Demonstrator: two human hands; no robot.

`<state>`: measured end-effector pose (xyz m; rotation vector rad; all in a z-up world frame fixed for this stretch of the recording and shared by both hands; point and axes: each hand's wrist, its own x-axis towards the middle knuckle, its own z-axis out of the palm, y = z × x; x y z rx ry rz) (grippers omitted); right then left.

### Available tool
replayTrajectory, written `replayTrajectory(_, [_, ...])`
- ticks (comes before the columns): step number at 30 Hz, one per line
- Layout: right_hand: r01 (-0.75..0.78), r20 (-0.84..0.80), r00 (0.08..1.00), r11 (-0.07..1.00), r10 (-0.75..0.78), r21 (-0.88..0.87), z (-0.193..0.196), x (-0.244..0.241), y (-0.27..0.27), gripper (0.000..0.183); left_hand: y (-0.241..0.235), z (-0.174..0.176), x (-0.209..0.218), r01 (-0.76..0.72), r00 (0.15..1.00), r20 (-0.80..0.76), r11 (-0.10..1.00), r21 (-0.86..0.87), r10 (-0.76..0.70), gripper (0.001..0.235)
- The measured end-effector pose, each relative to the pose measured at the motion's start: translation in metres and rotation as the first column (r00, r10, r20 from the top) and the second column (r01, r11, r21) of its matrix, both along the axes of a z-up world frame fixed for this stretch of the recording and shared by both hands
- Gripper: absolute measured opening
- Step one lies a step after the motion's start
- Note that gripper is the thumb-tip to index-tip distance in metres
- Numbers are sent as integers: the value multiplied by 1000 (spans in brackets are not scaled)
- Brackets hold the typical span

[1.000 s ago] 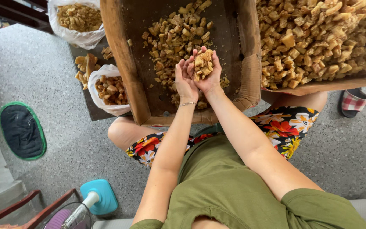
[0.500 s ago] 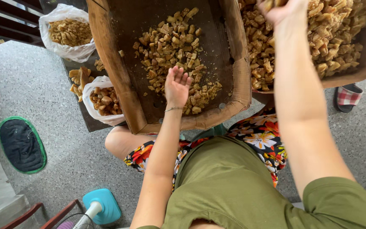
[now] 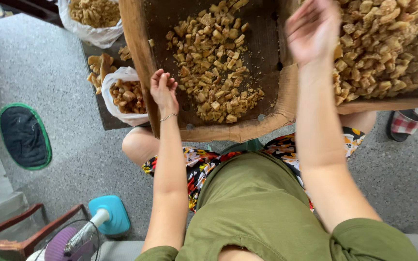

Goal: The person sits and repeatedly picks up small brown food pieces from a cardboard tray, breaks them apart by hand, and returns them to the tray. The hands work continuously over the tray, handling the pieces one at a time or in small handfuls.

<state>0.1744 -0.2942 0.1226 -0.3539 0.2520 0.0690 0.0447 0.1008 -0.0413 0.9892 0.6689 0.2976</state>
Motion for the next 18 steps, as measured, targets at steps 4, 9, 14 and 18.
replayTrajectory(4, [-70,-345,921,948,181,310,-101,-67,86,16,26,-24,-5,351,928,-263,857,378,-265,28])
replayTrajectory(9, [-232,-471,834,957,287,172,-144,-100,117,10,12,-56,4,598,795,-535,218,771,-287,55])
replayTrajectory(14, [-240,-469,847,967,250,82,-157,-97,107,10,-20,-72,24,666,745,-601,368,648,-290,60])
replayTrajectory(18, [-262,-490,837,964,243,31,-172,-96,108,12,-23,-69,37,644,762,-583,422,638,-282,55])
